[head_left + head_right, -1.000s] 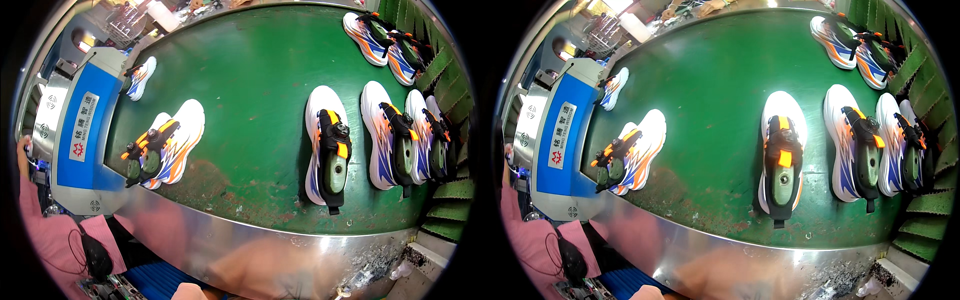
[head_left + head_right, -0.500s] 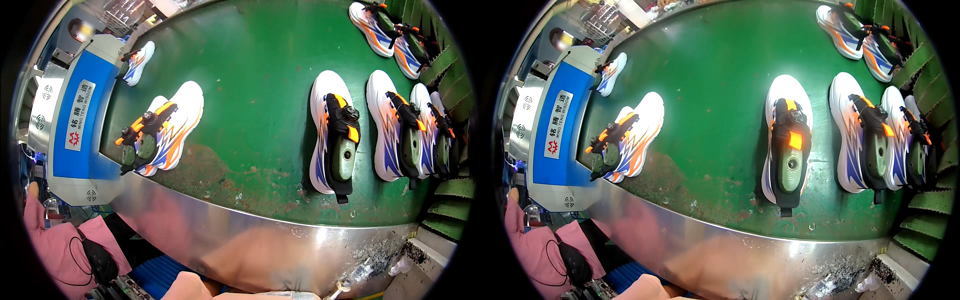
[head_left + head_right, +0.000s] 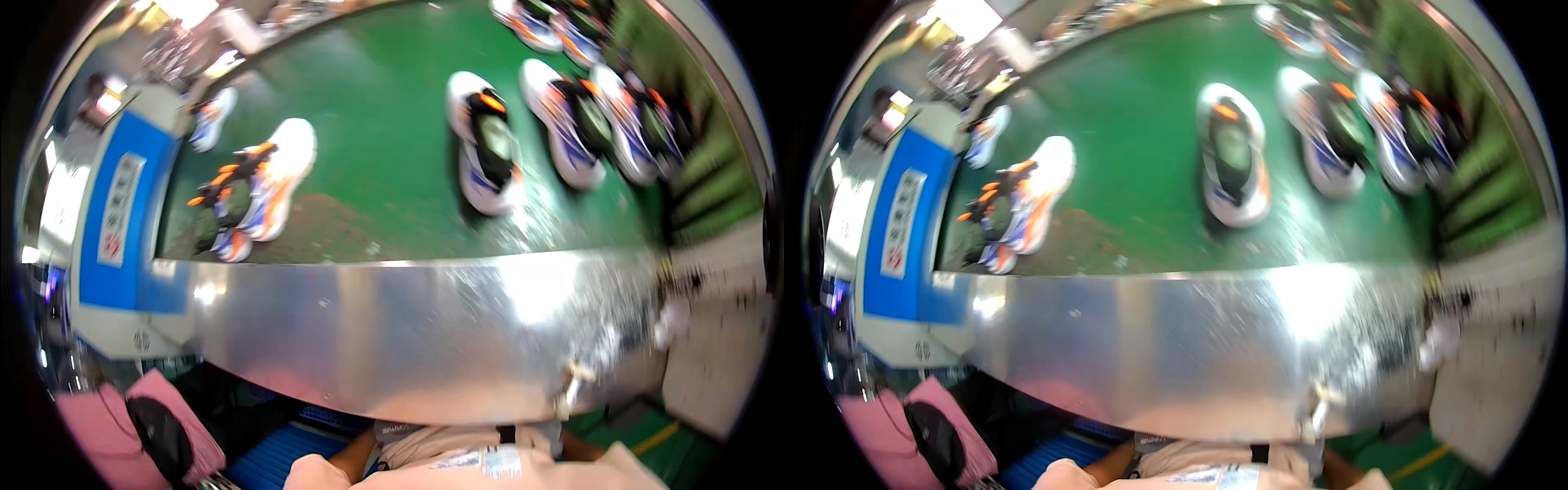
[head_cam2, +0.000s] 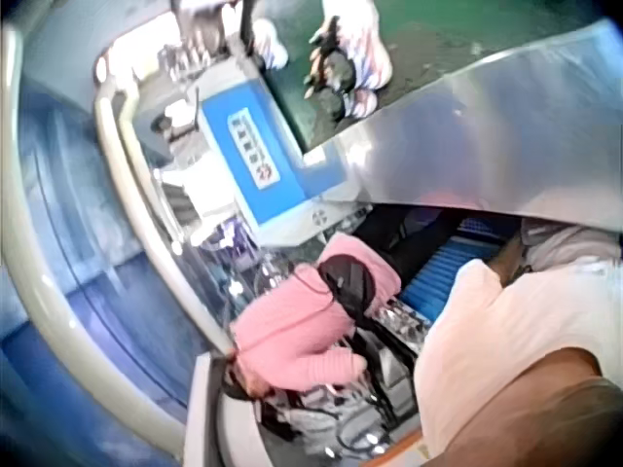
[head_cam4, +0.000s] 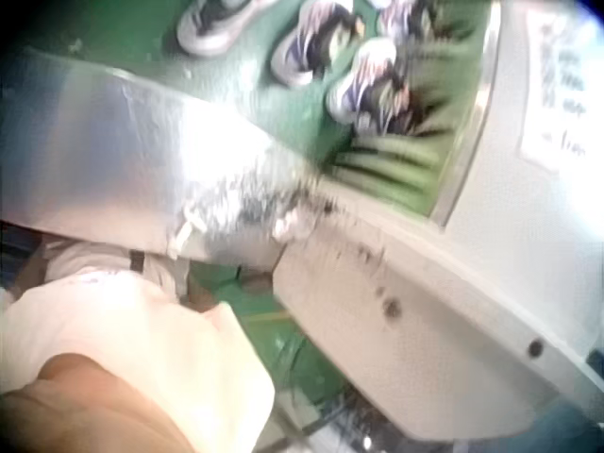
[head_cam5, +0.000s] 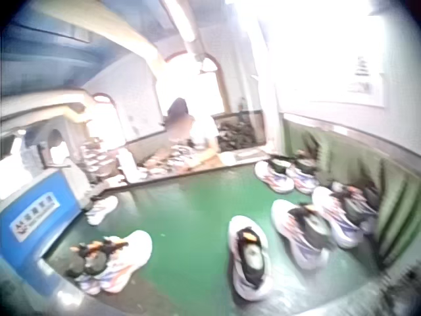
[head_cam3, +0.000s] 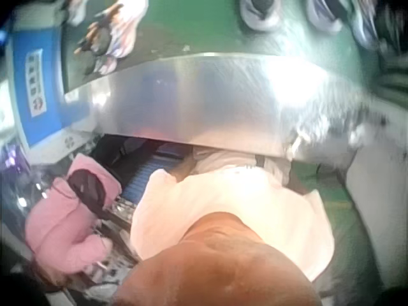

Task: The person applies liquid from a syringe-style tool to the side seams of several shoes on a conveyor belt and rubs the liquid into the material by hand.

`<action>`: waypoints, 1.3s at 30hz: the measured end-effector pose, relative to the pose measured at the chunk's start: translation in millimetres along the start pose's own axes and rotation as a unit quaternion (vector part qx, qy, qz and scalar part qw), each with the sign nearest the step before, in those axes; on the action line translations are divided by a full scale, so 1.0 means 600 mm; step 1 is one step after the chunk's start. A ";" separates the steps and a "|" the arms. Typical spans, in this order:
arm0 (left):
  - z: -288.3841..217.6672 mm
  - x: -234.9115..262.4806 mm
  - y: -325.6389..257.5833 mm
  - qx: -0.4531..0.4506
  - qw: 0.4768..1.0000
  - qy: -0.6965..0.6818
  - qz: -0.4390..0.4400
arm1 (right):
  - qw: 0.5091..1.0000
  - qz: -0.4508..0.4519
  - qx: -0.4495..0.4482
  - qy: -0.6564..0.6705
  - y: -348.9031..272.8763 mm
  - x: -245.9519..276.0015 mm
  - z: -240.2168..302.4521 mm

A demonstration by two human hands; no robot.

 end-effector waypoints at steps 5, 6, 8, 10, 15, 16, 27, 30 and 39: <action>-0.012 0.011 -0.033 -0.038 0.996 0.067 -0.048 | 0.998 -0.020 -0.062 -0.016 -0.155 0.037 -0.077; -0.021 0.005 -0.038 -0.044 0.994 0.085 -0.047 | 0.996 -0.031 -0.082 -0.009 -0.193 0.043 -0.095; -0.038 -0.003 -0.044 -0.052 0.990 0.121 -0.043 | 0.993 -0.039 -0.114 0.006 -0.244 0.044 -0.112; -0.064 0.002 -0.046 -0.062 0.985 0.155 -0.041 | 0.988 -0.049 -0.144 0.032 -0.285 0.027 -0.126; -0.025 -0.025 0.002 -0.068 0.980 0.180 -0.052 | 0.982 -0.043 -0.177 0.049 -0.265 -0.014 -0.193; -0.025 -0.032 0.001 -0.069 0.980 0.179 -0.058 | 0.982 -0.048 -0.172 0.055 -0.260 -0.015 -0.195; -0.045 -0.080 0.022 -0.009 0.980 0.175 -0.090 | 0.982 -0.065 -0.168 0.047 -0.176 0.028 -0.111; -0.052 -0.072 0.020 -0.009 0.979 0.173 -0.111 | 0.984 -0.060 -0.161 0.040 -0.160 0.041 -0.103; 0.030 -0.065 -0.057 -0.044 0.960 0.209 -0.182 | 0.991 -0.051 -0.085 -0.088 -0.073 0.171 -0.069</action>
Point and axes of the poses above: each hand's wrist, its own y-axis towards the middle knuckle, its own x-axis out of the back of the hand, z = x × y, the point moved 2 cm from there along y, towards the middle knuckle, and after that the axes turned 13 degrees about y, right-handed, at the moved point
